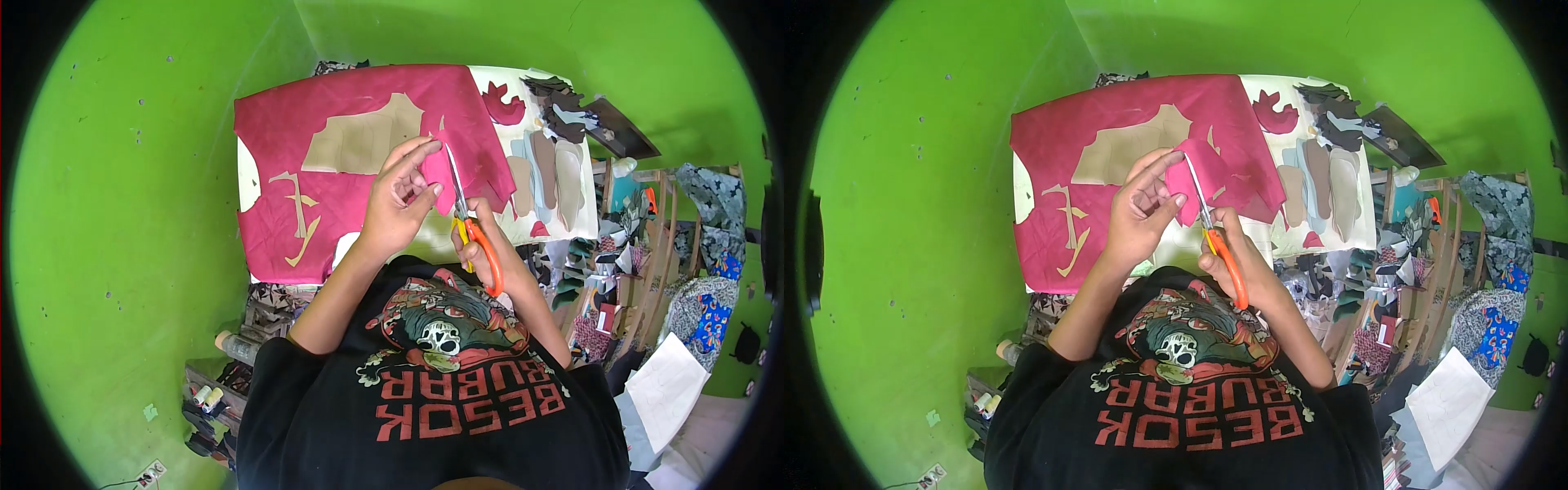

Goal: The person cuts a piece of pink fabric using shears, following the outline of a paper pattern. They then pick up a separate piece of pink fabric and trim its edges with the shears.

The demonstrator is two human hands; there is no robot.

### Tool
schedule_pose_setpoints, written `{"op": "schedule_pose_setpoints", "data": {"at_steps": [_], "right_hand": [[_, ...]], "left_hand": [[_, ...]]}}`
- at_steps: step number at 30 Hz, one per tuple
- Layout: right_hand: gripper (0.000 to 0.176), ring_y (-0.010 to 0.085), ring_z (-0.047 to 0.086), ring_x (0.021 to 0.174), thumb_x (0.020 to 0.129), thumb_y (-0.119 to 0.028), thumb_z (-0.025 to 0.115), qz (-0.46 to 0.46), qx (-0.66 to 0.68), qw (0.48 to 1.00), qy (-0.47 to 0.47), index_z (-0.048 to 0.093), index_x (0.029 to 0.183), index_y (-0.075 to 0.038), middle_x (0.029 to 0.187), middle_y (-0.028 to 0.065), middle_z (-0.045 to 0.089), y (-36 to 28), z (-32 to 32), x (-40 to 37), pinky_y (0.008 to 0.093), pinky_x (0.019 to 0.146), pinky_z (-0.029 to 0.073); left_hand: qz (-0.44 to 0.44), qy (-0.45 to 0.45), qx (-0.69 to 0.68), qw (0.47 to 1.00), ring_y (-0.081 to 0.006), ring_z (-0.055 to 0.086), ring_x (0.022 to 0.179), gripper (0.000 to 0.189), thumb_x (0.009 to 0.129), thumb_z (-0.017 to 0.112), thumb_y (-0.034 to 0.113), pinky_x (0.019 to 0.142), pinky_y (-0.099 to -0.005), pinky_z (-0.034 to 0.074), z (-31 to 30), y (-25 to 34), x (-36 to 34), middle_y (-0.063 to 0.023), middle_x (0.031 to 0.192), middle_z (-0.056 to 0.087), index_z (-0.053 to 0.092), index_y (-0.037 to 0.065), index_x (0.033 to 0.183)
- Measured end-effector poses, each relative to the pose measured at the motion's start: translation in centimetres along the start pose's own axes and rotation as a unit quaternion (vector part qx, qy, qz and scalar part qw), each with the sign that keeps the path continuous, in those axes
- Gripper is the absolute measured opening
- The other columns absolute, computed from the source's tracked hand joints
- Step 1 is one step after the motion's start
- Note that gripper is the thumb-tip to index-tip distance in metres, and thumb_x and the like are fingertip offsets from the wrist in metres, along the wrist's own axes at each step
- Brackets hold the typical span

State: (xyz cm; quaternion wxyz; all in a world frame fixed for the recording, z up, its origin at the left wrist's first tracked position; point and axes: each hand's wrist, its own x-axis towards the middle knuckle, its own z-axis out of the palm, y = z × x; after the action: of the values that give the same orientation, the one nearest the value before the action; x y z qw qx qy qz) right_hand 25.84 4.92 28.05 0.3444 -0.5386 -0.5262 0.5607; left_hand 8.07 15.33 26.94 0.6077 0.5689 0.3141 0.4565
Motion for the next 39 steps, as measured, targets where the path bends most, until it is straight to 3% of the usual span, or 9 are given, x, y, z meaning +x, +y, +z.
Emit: {"op": "schedule_pose_setpoints", "data": {"at_steps": [7, 17, 19, 24, 26, 31, 34, 37, 39], "right_hand": [[0.089, 0.0187, 0.052, 0.080, 0.086, -0.072, 0.064, -0.031, -0.030, 0.999, 0.004, 0.030, 0.129, -0.002, 0.090, 0.0089, 0.052, 1.1, -0.9, 0.1, 0.0324, 0.075, 0.047], [0.077, 0.0191, 0.057, 0.077, 0.088, -0.061, 0.068, -0.025, -0.027, 0.999, -0.029, 0.033, 0.126, -0.003, 0.087, 0.0079, 0.057, 0.1, -3.4, 2.1, 0.0331, 0.073, 0.049], [0.095, 0.0129, 0.053, 0.069, 0.081, -0.075, 0.067, -0.008, -0.003, 1.000, -0.019, 0.031, 0.131, -0.002, 0.092, 0.0113, 0.055, -0.2, -3.9, 2.4, 0.0255, 0.065, 0.047], [0.098, 0.0118, 0.055, 0.071, 0.077, -0.076, 0.069, -0.037, 0.041, 0.998, -0.035, 0.033, 0.131, -0.002, 0.092, 0.0104, 0.056, 0.6, -4.8, 2.8, 0.0246, 0.065, 0.047], [0.081, 0.0168, 0.056, 0.079, 0.087, -0.064, 0.069, -0.054, 0.081, 0.995, -0.037, 0.033, 0.126, -0.003, 0.090, 0.0087, 0.058, 1.3, -4.7, 2.9, 0.0310, 0.073, 0.049], [0.077, 0.0161, 0.054, 0.075, 0.086, -0.049, 0.077, -0.070, 0.004, 0.998, 0.008, 0.031, 0.126, -0.002, 0.086, 0.0092, 0.055, 0.0, -3.9, 2.4, 0.0305, 0.070, 0.048], [0.074, 0.0156, 0.053, 0.074, 0.087, -0.043, 0.079, -0.074, -0.003, 0.997, 0.021, 0.031, 0.125, -0.002, 0.085, 0.0093, 0.053, -0.3, -3.4, 1.9, 0.0300, 0.069, 0.047], [0.073, 0.0153, 0.053, 0.074, 0.087, -0.042, 0.080, -0.072, -0.024, 0.996, 0.035, 0.031, 0.124, -0.002, 0.085, 0.0096, 0.053, -0.3, -3.0, 1.7, 0.0299, 0.068, 0.047], [0.073, 0.0152, 0.053, 0.074, 0.087, -0.041, 0.080, -0.071, -0.038, 0.996, 0.040, 0.031, 0.124, -0.002, 0.086, 0.0098, 0.053, -0.3, -2.8, 1.7, 0.0300, 0.068, 0.047]], "left_hand": [[-0.017, -0.010, -0.015, 1.000, -0.0039, 0.048, 0.086, 0.055, 0.087, 0.064, -0.013, 0.078, -0.0209, 0.047, 0.5, 0.6, 0.2, -0.0051, 0.141, 0.047, 0.058, 0.002, 0.140], [-0.012, -0.027, -0.018, 0.999, -0.0030, 0.042, 0.084, 0.055, 0.089, 0.061, -0.012, 0.078, -0.0200, 0.045, 0.7, 0.5, 2.8, -0.0023, 0.143, 0.046, 0.057, 0.003, 0.142], [-0.006, -0.033, -0.015, 0.999, -0.0030, 0.042, 0.084, 0.056, 0.089, 0.060, -0.012, 0.077, -0.0198, 0.044, 0.9, 0.3, 3.4, -0.0020, 0.144, 0.045, 0.057, 0.003, 0.142], [-0.038, -0.030, -0.055, 0.997, -0.0035, 0.042, 0.083, 0.058, 0.088, 0.066, -0.010, 0.079, -0.0204, 0.047, 1.4, 0.0, 4.1, -0.0006, 0.145, 0.045, 0.055, 0.001, 0.144], [-0.017, -0.020, -0.039, 0.999, -0.0035, 0.044, 0.082, 0.061, 0.088, 0.066, -0.011, 0.078, -0.0205, 0.048, 1.7, -0.6, 4.1, -0.0007, 0.145, 0.045, 0.052, 0.001, 0.146], [-0.033, -0.017, -0.074, 0.997, -0.0033, 0.050, 0.080, 0.072, 0.089, 0.066, -0.011, 0.075, -0.0213, 0.049, 1.8, -0.4, 3.8, -0.0047, 0.147, 0.043, 0.040, 0.003, 0.155], [-0.060, -0.020, -0.089, 0.994, -0.0041, 0.055, 0.081, 0.064, 0.090, 0.064, -0.011, 0.072, -0.0220, 0.049, 1.9, -1.1, 3.4, -0.0075, 0.138, 0.051, 0.043, 0.003, 0.149], [-0.004, 0.050, -0.167, 0.985, -0.0052, 0.058, 0.084, 0.047, 0.091, 0.065, -0.010, 0.072, -0.0235, 0.049, 2.3, -1.7, 2.9, -0.0063, 0.124, 0.059, 0.050, 0.004, 0.133], [-0.083, 0.038, -0.193, 0.977, -0.0065, 0.059, 0.084, 0.029, 0.096, 0.064, 0.000, 0.071, -0.0246, 0.049, 1.8, -1.9, 3.0, -0.0023, 0.112, 0.062, 0.051, 0.008, 0.121]]}}
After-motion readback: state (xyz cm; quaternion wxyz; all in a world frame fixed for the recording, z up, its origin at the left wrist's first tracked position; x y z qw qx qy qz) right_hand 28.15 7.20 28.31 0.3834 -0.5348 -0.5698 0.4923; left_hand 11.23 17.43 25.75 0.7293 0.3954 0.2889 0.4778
